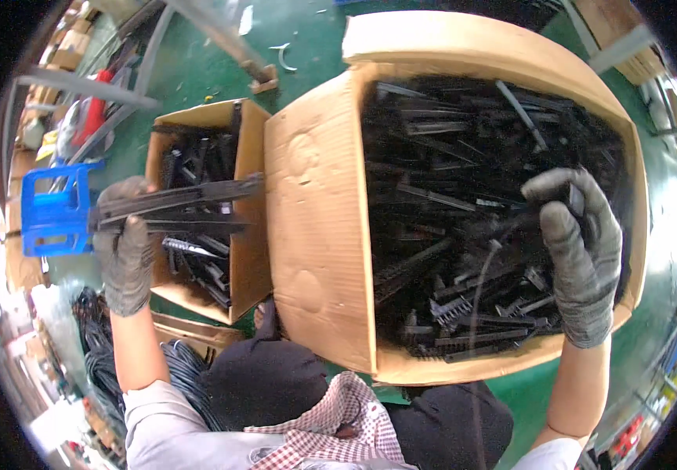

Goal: The person sorts black plastic components by hand, transferring them from a large shipping box into a smaller cardboard container.

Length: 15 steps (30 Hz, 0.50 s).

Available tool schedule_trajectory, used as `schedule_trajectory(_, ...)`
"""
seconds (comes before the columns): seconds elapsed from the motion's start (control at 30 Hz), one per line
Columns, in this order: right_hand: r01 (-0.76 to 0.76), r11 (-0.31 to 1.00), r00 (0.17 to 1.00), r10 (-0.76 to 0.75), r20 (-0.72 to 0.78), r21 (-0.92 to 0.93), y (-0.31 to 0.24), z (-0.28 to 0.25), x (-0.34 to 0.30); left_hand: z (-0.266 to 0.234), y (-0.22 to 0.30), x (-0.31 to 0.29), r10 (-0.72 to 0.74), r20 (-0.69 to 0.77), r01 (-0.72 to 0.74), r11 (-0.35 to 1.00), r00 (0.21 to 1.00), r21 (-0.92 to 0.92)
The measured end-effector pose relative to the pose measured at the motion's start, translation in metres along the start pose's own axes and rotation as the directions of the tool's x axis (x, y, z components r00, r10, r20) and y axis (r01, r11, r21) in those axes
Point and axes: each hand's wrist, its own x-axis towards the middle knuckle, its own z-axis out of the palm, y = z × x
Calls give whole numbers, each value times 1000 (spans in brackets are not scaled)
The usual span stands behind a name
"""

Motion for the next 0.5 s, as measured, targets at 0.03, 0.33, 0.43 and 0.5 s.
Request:
schedule_trajectory(0.03,73,993,995,-65,77,-95,-15,15,14,-21,1,-9,-6,0,6,983,1000,181)
schedule_trajectory(0.33,-217,709,975,124,184,671,-52,260,81,-100,-40,-63,-491,-35,461,788,871,408)
schedule_trajectory(0.43,-355,684,935,254,247,637,-37,270,84,-97,-63,-57,-495,11,382,684,869,621)
schedule_trajectory(0.5,-315,794,947,230,223,521,-24,240,70,-81,-65,-50,-395,49,215,595,918,774)
